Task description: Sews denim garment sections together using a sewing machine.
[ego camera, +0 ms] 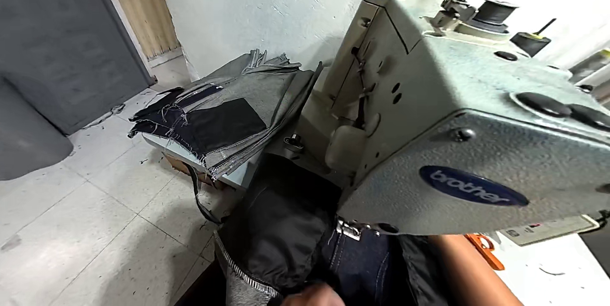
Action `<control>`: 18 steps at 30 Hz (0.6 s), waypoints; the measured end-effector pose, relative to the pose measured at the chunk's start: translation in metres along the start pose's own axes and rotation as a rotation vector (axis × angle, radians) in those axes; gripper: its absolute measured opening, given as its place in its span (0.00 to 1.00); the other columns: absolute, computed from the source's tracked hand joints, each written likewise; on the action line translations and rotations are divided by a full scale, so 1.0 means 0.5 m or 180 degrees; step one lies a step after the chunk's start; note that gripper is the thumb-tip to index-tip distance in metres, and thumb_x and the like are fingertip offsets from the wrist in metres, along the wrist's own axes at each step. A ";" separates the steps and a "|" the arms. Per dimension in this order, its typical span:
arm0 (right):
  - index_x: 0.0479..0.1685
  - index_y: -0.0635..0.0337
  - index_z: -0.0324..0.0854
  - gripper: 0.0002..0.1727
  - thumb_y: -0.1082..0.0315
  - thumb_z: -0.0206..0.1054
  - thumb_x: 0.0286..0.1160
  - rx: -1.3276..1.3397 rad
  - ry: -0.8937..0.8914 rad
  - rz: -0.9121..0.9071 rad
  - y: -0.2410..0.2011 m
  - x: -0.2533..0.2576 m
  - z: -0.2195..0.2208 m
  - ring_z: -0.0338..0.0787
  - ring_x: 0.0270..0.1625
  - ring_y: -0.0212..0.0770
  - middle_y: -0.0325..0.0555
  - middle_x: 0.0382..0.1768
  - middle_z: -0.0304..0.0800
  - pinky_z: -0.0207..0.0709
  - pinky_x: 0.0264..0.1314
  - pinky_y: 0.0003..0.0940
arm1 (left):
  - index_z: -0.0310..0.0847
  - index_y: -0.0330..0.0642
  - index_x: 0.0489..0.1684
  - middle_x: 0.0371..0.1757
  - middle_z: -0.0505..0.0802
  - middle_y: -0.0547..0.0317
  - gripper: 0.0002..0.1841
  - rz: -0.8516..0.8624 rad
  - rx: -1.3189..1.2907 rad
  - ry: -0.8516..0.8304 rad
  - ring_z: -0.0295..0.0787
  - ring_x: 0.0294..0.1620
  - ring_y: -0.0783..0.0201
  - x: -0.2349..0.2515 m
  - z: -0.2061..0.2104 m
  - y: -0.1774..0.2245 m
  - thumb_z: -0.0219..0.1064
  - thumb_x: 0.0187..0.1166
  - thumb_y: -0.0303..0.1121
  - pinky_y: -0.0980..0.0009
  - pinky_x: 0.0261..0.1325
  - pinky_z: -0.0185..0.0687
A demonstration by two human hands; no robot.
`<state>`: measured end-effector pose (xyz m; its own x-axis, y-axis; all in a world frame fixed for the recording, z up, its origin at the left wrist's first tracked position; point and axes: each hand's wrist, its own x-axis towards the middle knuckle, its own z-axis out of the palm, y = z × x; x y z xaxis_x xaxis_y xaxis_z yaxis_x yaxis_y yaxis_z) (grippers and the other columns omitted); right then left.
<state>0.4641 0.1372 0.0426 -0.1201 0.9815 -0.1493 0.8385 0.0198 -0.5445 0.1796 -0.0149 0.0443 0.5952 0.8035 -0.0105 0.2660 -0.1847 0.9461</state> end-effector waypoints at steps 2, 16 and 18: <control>0.41 0.71 0.87 0.11 0.70 0.76 0.68 -0.0063 0.0033 0.0158 -0.003 0.003 0.005 0.87 0.43 0.53 0.61 0.40 0.89 0.78 0.51 0.53 | 0.72 0.19 0.61 0.65 0.88 0.31 0.22 -0.0630 -0.0673 0.0384 0.88 0.69 0.48 0.001 0.005 -0.016 0.71 0.76 0.28 0.56 0.76 0.79; 0.55 0.78 0.81 0.16 0.79 0.72 0.70 0.0776 0.0695 0.0612 -0.043 -0.059 -0.005 0.85 0.55 0.47 0.62 0.49 0.88 0.75 0.65 0.44 | 0.70 0.37 0.44 0.23 0.82 0.64 0.19 -0.0474 -0.1047 0.2132 0.83 0.21 0.72 0.087 0.068 -0.044 0.75 0.74 0.38 0.71 0.30 0.85; 0.47 0.58 0.81 0.14 0.76 0.72 0.61 0.1707 0.1241 -0.0005 -0.023 -0.094 0.011 0.87 0.40 0.19 0.28 0.35 0.89 0.84 0.46 0.21 | 0.74 0.38 0.40 0.22 0.79 0.66 0.13 0.0555 -0.0143 0.2178 0.72 0.19 0.78 0.073 0.032 -0.090 0.73 0.77 0.36 0.81 0.25 0.71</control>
<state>0.4573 0.0900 0.0513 0.1644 0.9806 0.1065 0.4456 0.0225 -0.8950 0.2017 0.0136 -0.0037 0.0120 0.9424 0.3343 0.1699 -0.3314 0.9281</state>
